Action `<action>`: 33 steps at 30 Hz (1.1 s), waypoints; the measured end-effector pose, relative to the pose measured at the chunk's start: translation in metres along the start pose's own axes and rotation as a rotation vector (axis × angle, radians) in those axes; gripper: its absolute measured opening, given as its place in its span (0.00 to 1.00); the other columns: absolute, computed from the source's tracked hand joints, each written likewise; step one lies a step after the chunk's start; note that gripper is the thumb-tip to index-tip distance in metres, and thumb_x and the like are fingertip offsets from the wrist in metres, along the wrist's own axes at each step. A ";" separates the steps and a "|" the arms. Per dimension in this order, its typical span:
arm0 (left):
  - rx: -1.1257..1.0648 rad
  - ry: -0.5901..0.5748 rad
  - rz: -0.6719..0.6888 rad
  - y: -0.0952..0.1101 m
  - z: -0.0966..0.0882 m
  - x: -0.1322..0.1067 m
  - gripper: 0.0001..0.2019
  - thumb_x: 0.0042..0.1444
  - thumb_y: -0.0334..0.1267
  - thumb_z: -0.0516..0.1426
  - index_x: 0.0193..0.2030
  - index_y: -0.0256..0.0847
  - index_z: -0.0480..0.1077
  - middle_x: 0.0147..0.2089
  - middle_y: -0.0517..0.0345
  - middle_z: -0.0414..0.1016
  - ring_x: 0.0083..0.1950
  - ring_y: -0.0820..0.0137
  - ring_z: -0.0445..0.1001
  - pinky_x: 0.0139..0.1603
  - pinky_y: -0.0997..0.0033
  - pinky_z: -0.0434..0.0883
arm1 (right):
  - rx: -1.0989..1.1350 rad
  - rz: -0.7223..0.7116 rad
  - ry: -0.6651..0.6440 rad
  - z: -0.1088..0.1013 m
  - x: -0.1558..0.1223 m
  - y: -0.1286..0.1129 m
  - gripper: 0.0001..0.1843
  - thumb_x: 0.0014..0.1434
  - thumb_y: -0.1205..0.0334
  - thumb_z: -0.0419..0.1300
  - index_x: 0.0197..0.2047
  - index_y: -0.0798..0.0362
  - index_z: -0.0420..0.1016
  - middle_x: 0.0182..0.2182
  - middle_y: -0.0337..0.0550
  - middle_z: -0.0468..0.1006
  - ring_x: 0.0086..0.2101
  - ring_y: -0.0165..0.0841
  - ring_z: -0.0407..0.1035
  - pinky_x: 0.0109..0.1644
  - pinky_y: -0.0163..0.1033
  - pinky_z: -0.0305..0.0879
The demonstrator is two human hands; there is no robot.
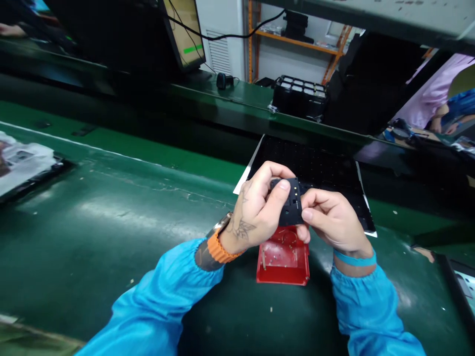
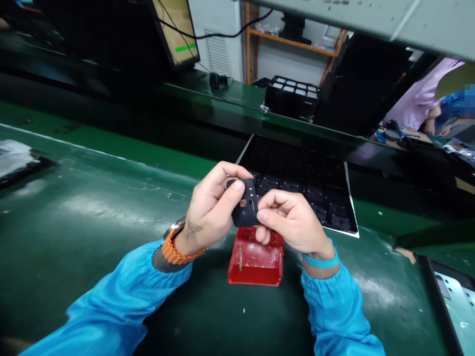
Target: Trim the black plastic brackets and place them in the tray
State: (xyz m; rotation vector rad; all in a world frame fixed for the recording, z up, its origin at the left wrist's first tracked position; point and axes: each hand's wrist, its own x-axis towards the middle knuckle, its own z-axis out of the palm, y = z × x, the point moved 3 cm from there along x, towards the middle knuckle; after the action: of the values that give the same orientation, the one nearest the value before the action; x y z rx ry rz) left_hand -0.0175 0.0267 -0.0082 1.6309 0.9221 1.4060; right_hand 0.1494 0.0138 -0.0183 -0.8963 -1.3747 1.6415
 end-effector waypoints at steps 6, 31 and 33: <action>0.121 0.043 0.082 0.002 0.001 0.001 0.08 0.69 0.42 0.54 0.41 0.43 0.69 0.28 0.64 0.68 0.27 0.72 0.67 0.30 0.69 0.63 | -0.108 -0.048 0.059 0.005 -0.001 -0.004 0.20 0.59 0.47 0.74 0.34 0.53 0.73 0.19 0.40 0.80 0.18 0.32 0.74 0.23 0.34 0.72; 0.135 -0.038 0.091 -0.001 0.007 0.002 0.06 0.69 0.38 0.52 0.46 0.40 0.68 0.33 0.62 0.72 0.31 0.71 0.71 0.34 0.68 0.67 | -0.148 0.021 0.010 0.009 0.004 -0.002 0.15 0.60 0.59 0.71 0.28 0.53 0.69 0.19 0.37 0.76 0.16 0.25 0.68 0.20 0.28 0.62; 0.057 -0.076 0.022 -0.001 0.006 0.003 0.06 0.70 0.39 0.52 0.47 0.41 0.67 0.30 0.63 0.71 0.30 0.72 0.70 0.33 0.69 0.67 | -0.084 0.022 -0.053 0.009 0.004 -0.003 0.17 0.61 0.54 0.71 0.30 0.55 0.72 0.19 0.39 0.77 0.17 0.26 0.69 0.21 0.29 0.65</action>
State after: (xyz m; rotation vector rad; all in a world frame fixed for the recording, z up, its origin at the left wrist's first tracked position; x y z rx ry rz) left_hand -0.0116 0.0295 -0.0085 1.7300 0.9100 1.3339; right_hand 0.1398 0.0139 -0.0137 -0.9245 -1.4845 1.6446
